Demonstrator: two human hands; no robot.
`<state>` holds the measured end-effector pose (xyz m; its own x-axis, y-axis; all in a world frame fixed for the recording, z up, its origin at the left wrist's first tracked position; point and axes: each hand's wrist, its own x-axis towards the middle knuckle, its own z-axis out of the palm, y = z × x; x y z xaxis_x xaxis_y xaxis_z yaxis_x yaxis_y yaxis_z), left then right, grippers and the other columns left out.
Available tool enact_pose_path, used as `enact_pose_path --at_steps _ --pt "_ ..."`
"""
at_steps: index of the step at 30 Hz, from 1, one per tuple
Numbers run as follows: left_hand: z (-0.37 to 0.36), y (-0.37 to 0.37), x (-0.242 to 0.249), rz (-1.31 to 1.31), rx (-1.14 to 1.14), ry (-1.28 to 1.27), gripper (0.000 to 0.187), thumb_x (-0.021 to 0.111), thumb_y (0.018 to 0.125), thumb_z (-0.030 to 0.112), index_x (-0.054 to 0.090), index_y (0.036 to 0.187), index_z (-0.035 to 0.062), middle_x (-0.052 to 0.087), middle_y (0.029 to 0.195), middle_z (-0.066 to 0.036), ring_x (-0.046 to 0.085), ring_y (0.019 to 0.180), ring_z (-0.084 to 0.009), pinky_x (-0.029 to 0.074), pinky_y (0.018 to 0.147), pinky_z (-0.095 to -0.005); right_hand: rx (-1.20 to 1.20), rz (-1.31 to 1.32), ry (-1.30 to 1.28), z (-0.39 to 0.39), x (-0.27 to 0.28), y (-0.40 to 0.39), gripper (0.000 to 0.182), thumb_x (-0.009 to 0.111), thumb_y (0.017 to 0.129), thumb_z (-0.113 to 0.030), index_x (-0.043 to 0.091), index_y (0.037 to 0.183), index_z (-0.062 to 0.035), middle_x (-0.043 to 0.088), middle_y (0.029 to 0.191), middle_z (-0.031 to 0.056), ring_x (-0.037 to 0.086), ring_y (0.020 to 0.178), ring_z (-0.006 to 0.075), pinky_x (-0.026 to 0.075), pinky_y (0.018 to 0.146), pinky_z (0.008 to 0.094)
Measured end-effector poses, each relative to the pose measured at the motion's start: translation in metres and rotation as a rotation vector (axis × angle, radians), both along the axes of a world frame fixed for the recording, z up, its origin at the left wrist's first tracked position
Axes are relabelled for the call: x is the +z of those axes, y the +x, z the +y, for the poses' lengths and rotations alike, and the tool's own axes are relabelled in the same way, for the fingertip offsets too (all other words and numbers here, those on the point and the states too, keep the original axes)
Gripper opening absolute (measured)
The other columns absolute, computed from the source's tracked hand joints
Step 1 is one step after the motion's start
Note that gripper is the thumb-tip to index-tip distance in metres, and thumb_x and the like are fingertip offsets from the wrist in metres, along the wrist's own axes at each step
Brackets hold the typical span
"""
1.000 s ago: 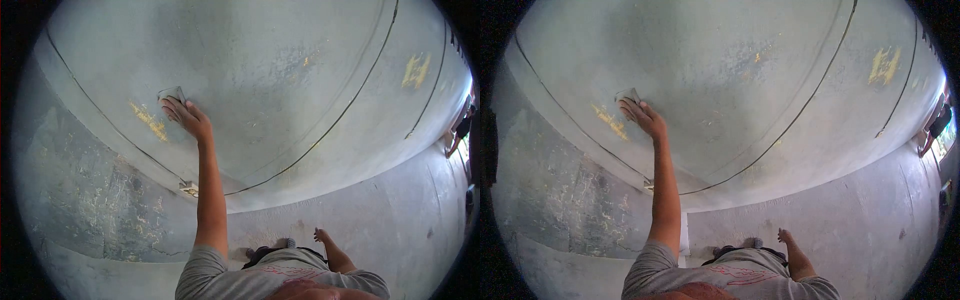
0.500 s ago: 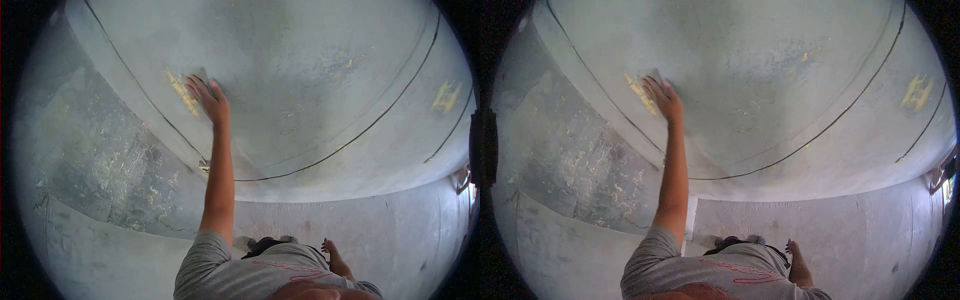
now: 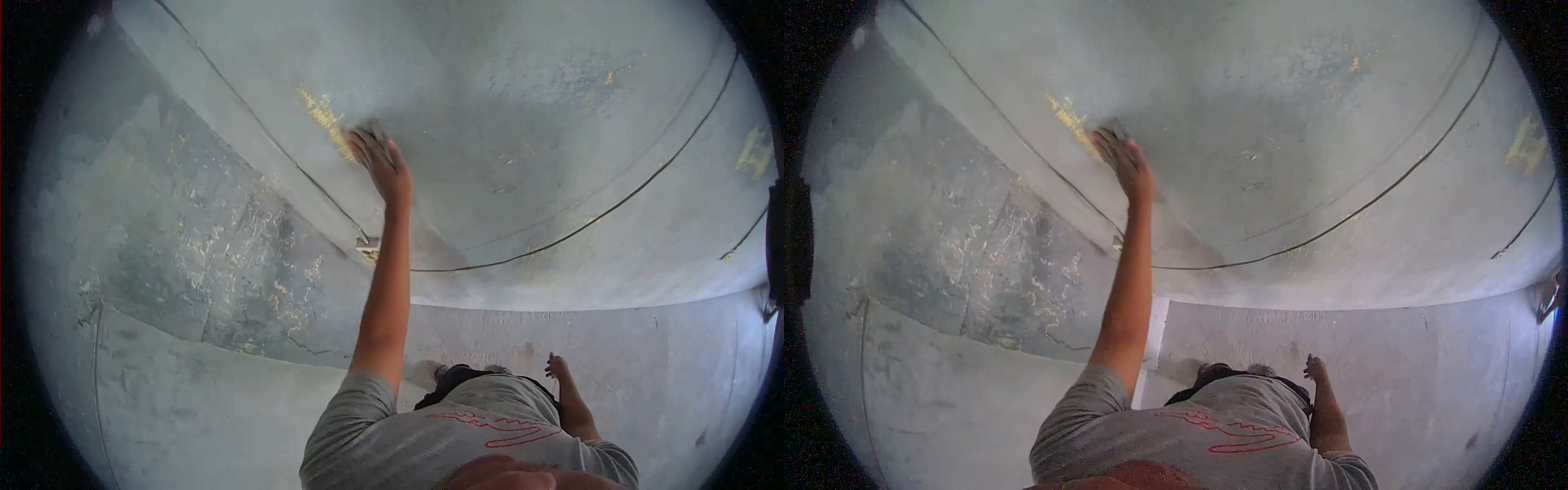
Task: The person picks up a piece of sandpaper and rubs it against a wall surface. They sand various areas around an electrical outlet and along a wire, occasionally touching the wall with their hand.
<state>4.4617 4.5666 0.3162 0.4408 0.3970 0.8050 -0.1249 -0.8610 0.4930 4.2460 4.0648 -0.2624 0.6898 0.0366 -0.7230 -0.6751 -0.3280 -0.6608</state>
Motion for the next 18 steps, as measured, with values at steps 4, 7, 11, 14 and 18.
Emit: enact_pose_path --at_steps 4,7,11,14,18 --pt "0.058 -0.005 0.064 -0.123 0.037 -0.075 0.072 0.023 0.096 0.048 -0.002 0.143 -0.0012 -0.007 0.148 -0.024 -0.005 0.138 -0.0380 0.004 0.112 -0.0481 0.015 0.066 -0.050 -0.006 0.001 -0.001 0.047 0.039 0.092 -0.049 0.051 0.091 -0.0029 0.060 0.072 0.0134 0.061 0.052 0.0262 0.047 0.037 0.0343" --pt "0.072 -0.009 0.065 -0.205 -0.049 -0.133 0.075 0.023 0.095 0.050 -0.003 0.142 -0.0016 -0.007 0.148 -0.024 -0.006 0.138 -0.0377 0.003 0.111 -0.0478 0.046 0.015 -0.052 -0.024 -0.057 -0.009 0.052 0.037 0.090 -0.056 0.050 0.093 -0.0054 0.061 0.069 0.0172 0.061 0.052 0.0295 0.048 0.043 0.0424" --pt "0.050 -0.001 -0.023 -0.096 -0.013 -0.130 0.078 0.024 0.094 0.053 -0.004 0.142 -0.0020 -0.010 0.148 -0.024 -0.008 0.138 -0.0363 0.000 0.111 -0.0469 -0.113 0.046 -0.047 -0.001 -0.012 -0.027 0.059 0.036 0.091 -0.055 0.049 0.098 0.0017 0.061 0.075 0.0191 0.061 0.055 0.0273 0.048 0.042 0.0384" --pt "0.044 -0.008 -0.055 0.003 -0.060 -0.197 0.080 0.024 0.094 0.055 -0.006 0.142 -0.0018 -0.013 0.148 -0.024 -0.010 0.138 -0.0352 -0.001 0.111 -0.0459 -0.195 0.036 -0.007 0.027 0.003 -0.062 0.058 0.035 0.092 -0.054 0.050 0.098 0.0022 0.062 0.078 0.0180 0.063 0.063 0.0276 0.049 0.045 0.0397" --pt "0.088 -0.002 -0.014 -0.157 0.030 -0.259 0.078 0.021 0.095 0.052 -0.010 0.141 -0.0022 -0.015 0.146 -0.025 -0.011 0.137 -0.0373 -0.003 0.111 -0.0479 0.028 -0.050 -0.249 0.029 -0.094 -0.117 0.055 0.033 0.093 -0.051 0.053 0.105 -0.0008 0.065 0.078 0.0181 0.062 0.055 0.0272 0.046 0.044 0.0367"
